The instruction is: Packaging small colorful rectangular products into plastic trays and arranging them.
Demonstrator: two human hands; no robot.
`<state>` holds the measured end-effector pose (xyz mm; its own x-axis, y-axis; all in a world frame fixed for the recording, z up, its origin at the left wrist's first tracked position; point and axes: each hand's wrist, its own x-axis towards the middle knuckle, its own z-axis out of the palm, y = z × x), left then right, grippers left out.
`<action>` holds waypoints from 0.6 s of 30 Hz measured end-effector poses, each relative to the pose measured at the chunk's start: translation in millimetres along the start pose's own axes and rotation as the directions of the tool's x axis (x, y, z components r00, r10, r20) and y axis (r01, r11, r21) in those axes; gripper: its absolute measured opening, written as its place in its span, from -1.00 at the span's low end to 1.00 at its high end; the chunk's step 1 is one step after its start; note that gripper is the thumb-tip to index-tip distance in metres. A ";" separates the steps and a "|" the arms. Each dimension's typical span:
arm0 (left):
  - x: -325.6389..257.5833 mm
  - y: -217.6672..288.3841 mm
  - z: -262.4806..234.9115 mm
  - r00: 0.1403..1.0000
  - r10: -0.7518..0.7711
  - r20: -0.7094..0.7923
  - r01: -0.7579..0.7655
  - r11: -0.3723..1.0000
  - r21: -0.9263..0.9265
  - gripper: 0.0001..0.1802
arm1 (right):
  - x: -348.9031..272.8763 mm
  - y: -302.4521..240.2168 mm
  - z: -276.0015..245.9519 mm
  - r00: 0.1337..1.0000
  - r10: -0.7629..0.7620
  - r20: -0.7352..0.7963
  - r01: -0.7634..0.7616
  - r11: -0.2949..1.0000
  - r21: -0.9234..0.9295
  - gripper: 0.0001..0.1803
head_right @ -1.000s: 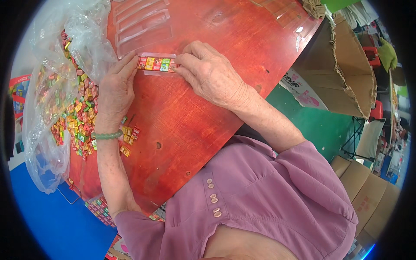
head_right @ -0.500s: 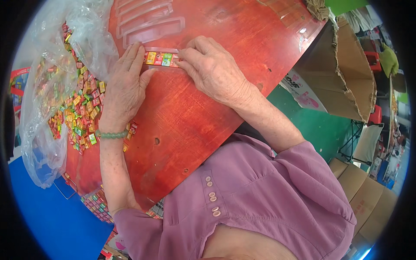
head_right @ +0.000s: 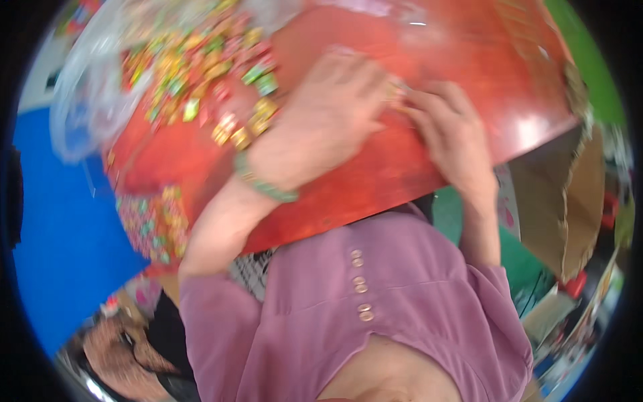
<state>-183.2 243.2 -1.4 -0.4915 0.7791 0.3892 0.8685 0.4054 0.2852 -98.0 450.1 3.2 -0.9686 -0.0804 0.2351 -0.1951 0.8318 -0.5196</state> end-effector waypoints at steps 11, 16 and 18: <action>-54.7 76.0 -3.1 0.984 -0.179 0.001 0.173 0.950 0.259 -0.59 | -9.7 -11.5 -17.2 0.965 -0.087 0.248 0.030 0.973 0.228 -0.80; -93.8 86.1 -14.3 0.923 -0.370 -0.102 0.379 0.921 0.087 -0.52 | -2.2 -33.8 -9.3 0.932 -0.103 0.348 0.011 0.966 0.257 -0.80; -110.1 94.7 -25.3 0.880 -0.468 -0.081 0.470 0.882 0.012 -0.51 | 1.7 -40.8 -0.9 0.915 -0.178 0.362 0.057 0.946 0.320 -0.80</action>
<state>-48.5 183.7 4.9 -0.8442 0.4573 0.2796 0.5360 0.7298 0.4243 -91.5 416.5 25.6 -0.9075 -0.4200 0.0103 -0.2889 0.6059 -0.7412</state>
